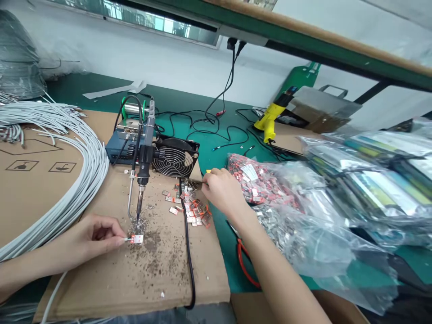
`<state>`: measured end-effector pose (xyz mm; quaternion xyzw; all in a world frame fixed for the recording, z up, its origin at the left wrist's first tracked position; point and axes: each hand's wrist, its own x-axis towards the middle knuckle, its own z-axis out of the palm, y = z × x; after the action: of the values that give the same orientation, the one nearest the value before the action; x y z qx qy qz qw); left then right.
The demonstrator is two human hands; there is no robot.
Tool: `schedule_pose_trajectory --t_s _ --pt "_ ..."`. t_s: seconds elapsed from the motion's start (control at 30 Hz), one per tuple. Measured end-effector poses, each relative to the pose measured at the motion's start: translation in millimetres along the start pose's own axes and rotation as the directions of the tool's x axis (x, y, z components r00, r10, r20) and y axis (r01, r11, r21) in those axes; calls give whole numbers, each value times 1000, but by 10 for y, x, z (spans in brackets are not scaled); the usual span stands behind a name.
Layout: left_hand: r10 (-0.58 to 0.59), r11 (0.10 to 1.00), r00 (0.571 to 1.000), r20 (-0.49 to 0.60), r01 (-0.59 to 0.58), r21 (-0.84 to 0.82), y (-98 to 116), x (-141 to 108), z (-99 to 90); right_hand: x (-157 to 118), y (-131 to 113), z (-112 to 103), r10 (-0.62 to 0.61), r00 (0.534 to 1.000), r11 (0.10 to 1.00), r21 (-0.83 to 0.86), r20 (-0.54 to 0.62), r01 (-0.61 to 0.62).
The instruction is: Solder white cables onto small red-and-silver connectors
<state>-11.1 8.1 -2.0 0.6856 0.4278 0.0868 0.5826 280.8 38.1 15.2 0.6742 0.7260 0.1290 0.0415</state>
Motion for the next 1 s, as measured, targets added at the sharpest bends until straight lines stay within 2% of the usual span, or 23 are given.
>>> schedule_pose_trajectory --t_s 0.17,0.27,0.33,0.4,0.43,0.47,0.53,0.63,0.7,0.73,0.83,0.9,1.0 --pt "13 1000 1000 9 -13 -25 -17 -1 7 -22 235 -184 177 976 983 -16 -125 -181" --pt "13 999 1000 9 -13 -48 -22 8 8 -131 209 -256 262 946 964 5 -191 -266" --pt "26 997 1000 -2 -27 -71 -19 18 9 -242 60 -263 234 955 971 86 -184 -221" --pt "45 994 999 -9 -46 -95 -9 31 10 -361 -175 -239 111 991 953 291 -76 -84" --pt "48 993 999 -13 -49 -106 -2 37 12 -415 -312 -218 -22 999 863 506 33 2" --pt "44 993 999 -18 -46 -113 5 43 14 -461 -450 -194 -165 978 722 691 127 32" --pt "32 993 999 -30 -35 -116 14 53 19 -515 -706 -140 -286 932 457 887 224 -73" --pt "30 995 998 -50 -35 -98 10 62 25 -509 -957 -65 -345 852 101 918 394 -384" --pt "28 996 998 -59 -33 -78 -2 67 28 -482 -1022 -26 -381 791 -77 836 478 -543" --pt "28 997 998 -64 -33 -63 -7 70 30 -472 -1031 -11 -391 776 -150 798 495 -584" --pt "37 999 995 -90 -38 -13 -10 81 35 -463 -1016 10 -387 786 -302 740 482 -602" --pt "44 999 993 -106 -44 -3 -2 88 39 -468 -1006 12 -372 792 -331 728 484 -600" --pt "40 999 992 -116 -42 -19 15 94 45 -475 -1012 11 -359 791 -326 728 495 -603"
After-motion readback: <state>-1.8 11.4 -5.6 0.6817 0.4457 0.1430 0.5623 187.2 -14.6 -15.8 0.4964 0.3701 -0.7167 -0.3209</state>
